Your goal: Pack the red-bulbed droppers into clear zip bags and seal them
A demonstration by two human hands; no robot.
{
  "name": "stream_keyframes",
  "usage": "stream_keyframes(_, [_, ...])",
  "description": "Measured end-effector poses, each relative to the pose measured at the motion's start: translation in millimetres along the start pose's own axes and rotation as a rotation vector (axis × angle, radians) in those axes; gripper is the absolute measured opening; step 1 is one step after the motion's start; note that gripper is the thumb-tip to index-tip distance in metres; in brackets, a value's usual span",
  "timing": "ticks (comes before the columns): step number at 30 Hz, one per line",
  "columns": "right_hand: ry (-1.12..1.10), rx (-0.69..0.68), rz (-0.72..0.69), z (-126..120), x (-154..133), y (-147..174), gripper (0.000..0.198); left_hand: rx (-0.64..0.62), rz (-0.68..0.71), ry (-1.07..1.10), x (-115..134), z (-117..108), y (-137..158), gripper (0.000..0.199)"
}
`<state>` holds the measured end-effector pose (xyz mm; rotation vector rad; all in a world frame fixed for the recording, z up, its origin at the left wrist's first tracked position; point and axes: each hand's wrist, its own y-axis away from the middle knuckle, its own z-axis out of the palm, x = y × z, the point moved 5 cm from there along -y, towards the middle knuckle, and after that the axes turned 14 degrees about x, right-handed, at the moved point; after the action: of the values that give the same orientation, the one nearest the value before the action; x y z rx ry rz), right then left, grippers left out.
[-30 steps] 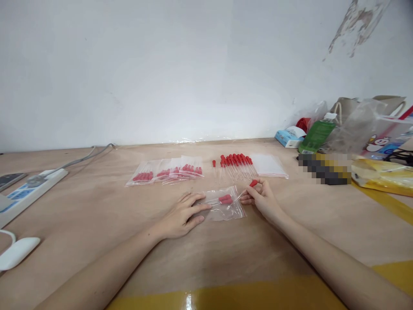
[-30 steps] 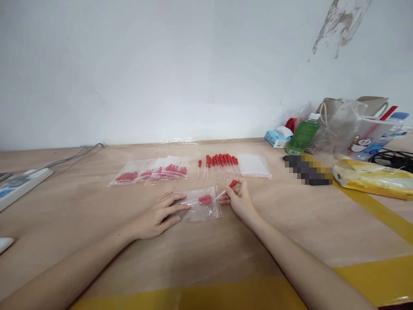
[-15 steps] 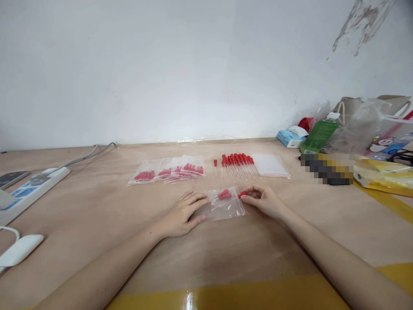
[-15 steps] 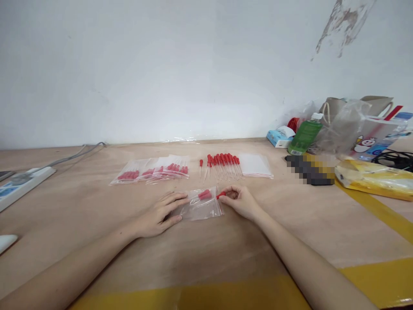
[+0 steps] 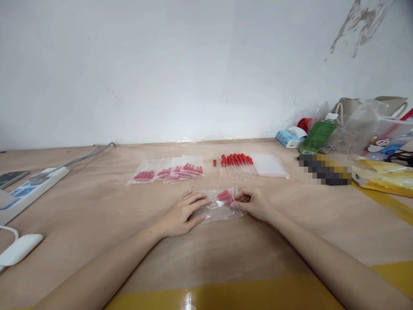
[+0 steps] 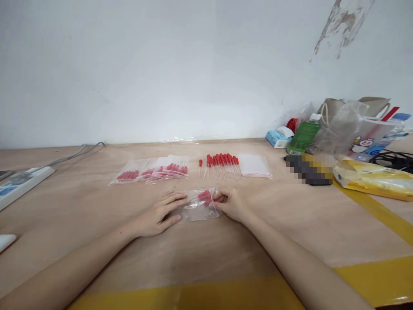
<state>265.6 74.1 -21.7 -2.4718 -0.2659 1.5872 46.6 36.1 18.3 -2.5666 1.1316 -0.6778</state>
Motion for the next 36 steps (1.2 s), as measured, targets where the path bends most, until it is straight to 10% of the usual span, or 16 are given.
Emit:
stream_keyframes(7, [0.1, -0.112, -0.14, -7.4, -19.1, -6.0, 0.02, -0.007, -0.014, -0.002, -0.5, 0.2, 0.7, 0.041])
stream_keyframes(15, [0.363, 0.324, -0.004, -11.3, -28.5, -78.1, 0.015, 0.017, 0.014, 0.048, 1.2, -1.0, 1.6, 0.026])
stream_keyframes(22, [0.494, 0.38, 0.219, 22.0, -26.7, -123.3, 0.038, 0.02, -0.016, 0.054, -1.9, 1.3, 2.9, 0.035])
stream_keyframes(31, [0.439, 0.334, 0.195, 11.4, -22.2, -126.1, 0.012, 0.007, -0.019, 0.062, -2.0, 0.7, 1.7, 0.036])
stream_keyframes(36, [0.23, 0.376, 0.171, -22.9, -19.9, -101.1, 0.049, -0.018, -0.019, 0.046, -2.6, 0.9, 1.8, 0.028])
